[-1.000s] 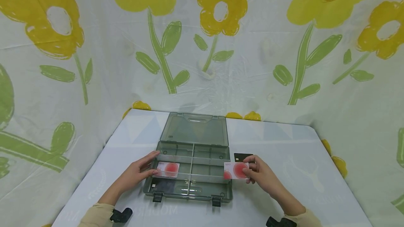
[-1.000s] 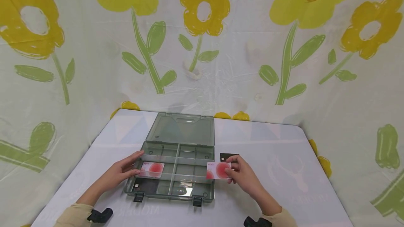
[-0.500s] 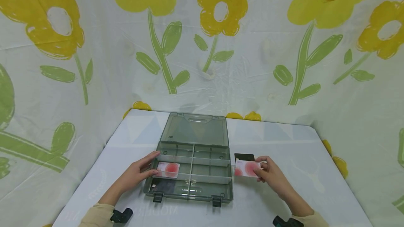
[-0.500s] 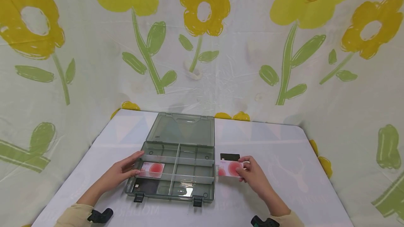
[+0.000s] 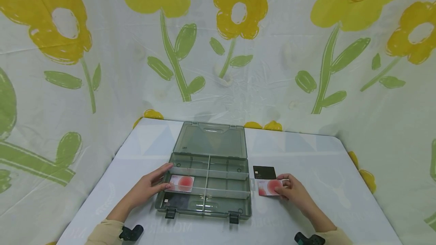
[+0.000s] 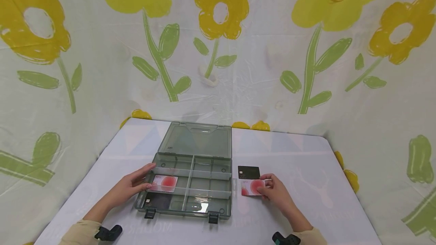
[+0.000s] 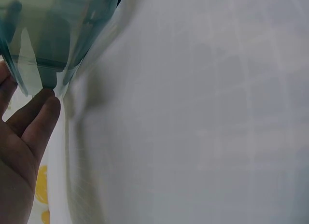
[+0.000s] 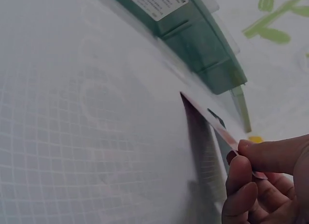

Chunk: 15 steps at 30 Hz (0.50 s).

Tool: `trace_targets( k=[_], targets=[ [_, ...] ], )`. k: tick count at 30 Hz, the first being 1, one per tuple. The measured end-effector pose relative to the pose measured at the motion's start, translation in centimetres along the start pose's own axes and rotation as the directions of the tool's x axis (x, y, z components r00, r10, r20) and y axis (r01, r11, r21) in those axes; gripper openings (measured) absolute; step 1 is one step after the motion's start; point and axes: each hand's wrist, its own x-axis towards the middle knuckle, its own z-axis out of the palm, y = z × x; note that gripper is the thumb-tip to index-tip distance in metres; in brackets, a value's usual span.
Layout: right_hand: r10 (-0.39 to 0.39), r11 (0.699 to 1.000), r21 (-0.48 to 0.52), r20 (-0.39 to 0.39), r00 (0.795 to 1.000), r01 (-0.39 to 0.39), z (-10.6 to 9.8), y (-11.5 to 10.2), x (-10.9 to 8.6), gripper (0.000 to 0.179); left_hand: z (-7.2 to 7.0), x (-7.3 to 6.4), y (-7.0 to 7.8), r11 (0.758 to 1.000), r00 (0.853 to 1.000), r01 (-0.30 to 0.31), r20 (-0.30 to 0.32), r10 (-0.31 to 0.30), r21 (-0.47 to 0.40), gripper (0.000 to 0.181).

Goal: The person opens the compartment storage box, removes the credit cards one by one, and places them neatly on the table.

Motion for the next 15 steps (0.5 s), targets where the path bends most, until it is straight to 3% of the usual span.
trace_targets(
  k=[8, 15],
  targets=[
    [-0.037, 0.994, -0.100, -0.049, 0.998, 0.032, 0.6, 0.7, 0.4, 0.044, 0.1, 0.0, -0.1, 1.000, 1.000, 0.008, -0.001, -0.008, 0.005, 0.074],
    [-0.090, 0.971, -0.231, -0.083, 0.992, 0.068, 1.1, 0.5, 0.3, 0.041, 0.1, 0.0, -0.1, 1.000, 1.000, 0.009, -0.002, -0.009, 0.007, 0.074]
  ],
)
